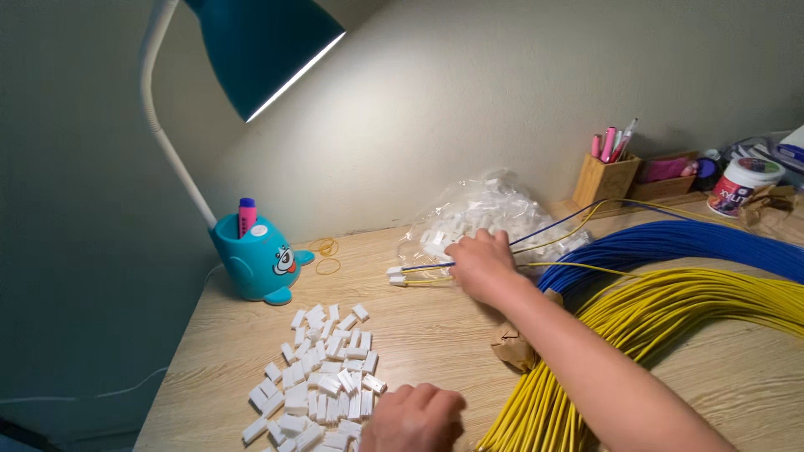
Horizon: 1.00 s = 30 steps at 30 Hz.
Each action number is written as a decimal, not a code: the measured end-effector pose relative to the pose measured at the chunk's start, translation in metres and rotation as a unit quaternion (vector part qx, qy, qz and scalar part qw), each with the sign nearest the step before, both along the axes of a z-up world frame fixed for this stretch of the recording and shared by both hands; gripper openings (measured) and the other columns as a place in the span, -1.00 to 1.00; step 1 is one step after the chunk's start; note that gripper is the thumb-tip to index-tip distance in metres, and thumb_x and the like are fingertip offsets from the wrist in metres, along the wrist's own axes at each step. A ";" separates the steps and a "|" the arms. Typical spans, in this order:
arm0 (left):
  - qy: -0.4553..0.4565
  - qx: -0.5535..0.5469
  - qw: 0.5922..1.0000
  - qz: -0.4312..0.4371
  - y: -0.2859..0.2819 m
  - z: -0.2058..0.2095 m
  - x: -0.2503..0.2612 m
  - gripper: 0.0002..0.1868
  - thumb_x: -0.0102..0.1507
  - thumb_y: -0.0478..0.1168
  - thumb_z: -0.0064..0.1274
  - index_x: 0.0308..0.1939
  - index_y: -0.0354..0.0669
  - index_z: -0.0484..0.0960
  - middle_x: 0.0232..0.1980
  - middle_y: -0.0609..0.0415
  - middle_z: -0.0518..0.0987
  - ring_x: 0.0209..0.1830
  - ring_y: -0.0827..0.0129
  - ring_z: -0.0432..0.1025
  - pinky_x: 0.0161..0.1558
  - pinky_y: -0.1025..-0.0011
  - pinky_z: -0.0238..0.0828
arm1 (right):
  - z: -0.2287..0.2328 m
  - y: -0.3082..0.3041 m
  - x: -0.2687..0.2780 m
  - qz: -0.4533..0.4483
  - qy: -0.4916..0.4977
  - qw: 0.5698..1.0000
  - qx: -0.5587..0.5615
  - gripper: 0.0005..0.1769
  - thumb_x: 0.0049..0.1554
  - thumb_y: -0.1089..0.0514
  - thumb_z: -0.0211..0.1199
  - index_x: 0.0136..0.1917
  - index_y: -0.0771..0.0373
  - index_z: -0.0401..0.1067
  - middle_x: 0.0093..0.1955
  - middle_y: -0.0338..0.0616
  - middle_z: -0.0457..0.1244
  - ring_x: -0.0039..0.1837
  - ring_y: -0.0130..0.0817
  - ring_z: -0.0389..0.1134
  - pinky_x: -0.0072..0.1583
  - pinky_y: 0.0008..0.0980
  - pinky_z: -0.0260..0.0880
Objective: The person attaches white plastic connectors to the ends of yellow and blue cables. They repeatedly pick up a connector and a cable, insert the cable end into the connector, and place the finished assembly on the table.
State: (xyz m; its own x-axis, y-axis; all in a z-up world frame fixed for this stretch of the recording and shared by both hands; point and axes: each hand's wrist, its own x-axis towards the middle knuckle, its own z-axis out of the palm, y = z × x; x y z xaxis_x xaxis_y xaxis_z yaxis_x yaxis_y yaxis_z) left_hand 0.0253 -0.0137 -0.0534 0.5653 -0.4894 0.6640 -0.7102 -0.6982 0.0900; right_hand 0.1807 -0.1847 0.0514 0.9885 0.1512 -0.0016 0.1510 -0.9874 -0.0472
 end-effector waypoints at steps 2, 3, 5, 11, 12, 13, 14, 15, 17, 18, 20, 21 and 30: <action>-0.036 -0.014 0.999 -0.033 -0.034 0.011 -0.001 -0.82 0.01 -0.21 0.07 -0.31 0.11 0.52 -0.49 0.17 0.42 -0.63 0.27 0.29 -0.62 0.30 0.18 | -0.016 0.009 0.021 -0.001 0.047 0.996 -0.075 -0.62 0.21 -0.17 -0.06 0.18 -0.08 0.40 0.21 -0.25 0.24 0.31 -0.13 0.07 0.25 -0.02 -0.08; -0.036 -0.013 0.999 -0.033 -0.046 0.023 0.000 -0.82 0.01 -0.21 0.07 -0.31 0.11 0.52 -0.49 0.17 0.42 -0.63 0.27 0.29 -0.62 0.30 0.18 | -0.014 0.010 0.020 -0.001 0.047 0.996 -0.073 -0.62 0.21 -0.17 -0.06 0.18 -0.08 0.40 0.21 -0.25 0.24 0.31 -0.13 0.07 0.25 -0.02 -0.08; 0.102 -0.086 0.989 -0.057 -0.070 0.048 0.000 -0.79 0.09 -0.24 0.15 -0.22 0.14 0.55 -0.03 0.02 0.45 -0.37 0.08 0.36 -0.42 0.17 0.35 | -0.012 0.011 0.017 0.066 0.054 0.996 -0.030 -0.39 0.11 -0.48 -0.08 0.16 -0.10 0.43 0.14 -0.21 0.26 0.27 -0.12 0.10 0.20 -0.05 -0.07; 0.303 -0.138 0.941 -0.057 -0.107 0.032 0.044 -0.68 0.01 -0.21 0.12 -0.16 0.26 0.60 0.15 -0.15 0.33 -0.12 -0.02 0.45 -0.18 0.14 0.35 | -0.063 -0.039 0.055 0.155 -0.138 0.976 0.060 -0.91 -0.05 0.12 0.11 -0.30 -0.05 0.43 -0.26 -0.34 0.30 -0.10 -0.18 0.32 0.03 -0.09 0.07; 0.302 -0.137 0.942 -0.058 -0.110 0.039 0.048 -0.68 0.01 -0.21 0.12 -0.16 0.26 0.60 0.15 -0.15 0.33 -0.12 -0.02 0.45 -0.18 0.14 0.35 | -0.042 -0.048 0.051 0.155 -0.140 0.976 0.060 -0.91 -0.05 0.12 0.11 -0.30 -0.05 0.43 -0.26 -0.34 0.30 -0.10 -0.18 0.32 0.03 -0.09 0.07; 0.340 -0.115 0.931 -0.065 -0.110 0.044 0.047 -0.75 0.10 -0.16 0.05 -0.14 0.24 0.59 0.23 -0.27 0.24 0.09 -0.06 0.35 -0.09 0.04 0.33 | -0.024 -0.054 0.043 0.122 -0.137 0.975 0.128 -0.86 0.04 0.01 0.11 -0.17 0.00 0.45 -0.14 -0.27 0.31 -0.07 -0.16 0.33 0.00 -0.08 0.19; 0.378 -0.093 0.918 -0.072 -0.111 0.048 0.047 -0.81 0.18 -0.11 -0.01 -0.12 0.22 0.58 0.32 -0.39 0.15 0.31 -0.10 0.24 0.00 -0.06 0.32 | -0.007 -0.060 0.036 0.088 -0.133 0.968 0.194 -0.73 0.12 -0.10 0.12 -0.03 0.04 0.47 -0.02 -0.20 0.31 -0.03 -0.13 0.33 -0.04 -0.08 0.31; 0.382 -0.094 0.917 -0.071 -0.114 0.045 0.047 -0.81 0.18 -0.11 -0.01 -0.12 0.22 0.58 0.32 -0.39 0.15 0.31 -0.10 0.24 0.00 -0.06 0.32 | 0.002 -0.069 0.034 0.089 -0.129 0.968 0.195 -0.73 0.12 -0.10 0.12 -0.03 0.04 0.47 -0.02 -0.20 0.31 -0.03 -0.13 0.33 -0.04 -0.08 0.31; 0.318 -0.076 0.942 -0.079 -0.120 0.040 0.049 -0.82 0.16 -0.11 -0.02 -0.19 0.23 0.63 0.25 -0.27 0.23 -0.11 -0.19 0.38 -0.01 0.00 0.24 | 0.023 -0.088 0.031 0.168 -0.260 0.910 0.275 -0.82 0.16 0.01 0.19 -0.04 0.09 0.51 -0.18 -0.22 0.33 -0.13 -0.26 0.34 -0.12 -0.30 0.25; 0.319 -0.077 0.941 -0.079 -0.122 0.037 0.052 -0.82 0.16 -0.11 -0.02 -0.19 0.23 0.63 0.25 -0.27 0.23 -0.11 -0.19 0.38 -0.01 0.00 0.24 | 0.036 -0.092 0.020 0.168 -0.258 0.911 0.276 -0.82 0.16 0.01 0.19 -0.04 0.09 0.51 -0.18 -0.22 0.33 -0.13 -0.26 0.34 -0.12 -0.30 0.25; 0.314 -0.104 0.940 -0.084 -0.126 0.031 0.059 -0.81 0.19 -0.10 -0.06 -0.23 0.05 0.65 0.10 -0.28 0.34 0.31 -0.01 0.15 0.03 -0.01 0.14 | 0.065 -0.100 -0.001 0.043 -0.189 0.910 0.366 -0.81 0.21 -0.03 0.14 -0.10 0.07 0.45 -0.32 -0.35 0.30 -0.35 -0.49 0.12 -0.26 -0.42 0.14; 0.314 -0.105 0.940 -0.085 -0.125 0.032 0.062 -0.81 0.19 -0.10 -0.06 -0.23 0.05 0.65 0.10 -0.28 0.34 0.31 -0.01 0.15 0.03 -0.01 0.14 | 0.068 -0.107 -0.010 0.043 -0.189 0.911 0.365 -0.81 0.21 -0.03 0.14 -0.10 0.07 0.45 -0.32 -0.35 0.30 -0.35 -0.49 0.12 -0.26 -0.42 0.14; 0.168 0.178 0.966 -0.079 -0.095 0.101 0.133 -0.72 0.30 -0.06 -0.05 -0.08 -0.12 0.63 0.26 -0.16 0.29 0.03 -0.05 0.26 0.06 0.09 0.35 | 0.026 -0.139 -0.090 0.201 -0.202 0.861 0.420 -0.72 0.14 0.07 0.08 0.08 0.19 0.42 -0.02 -0.17 0.42 -0.05 -0.46 0.46 0.05 -0.55 0.53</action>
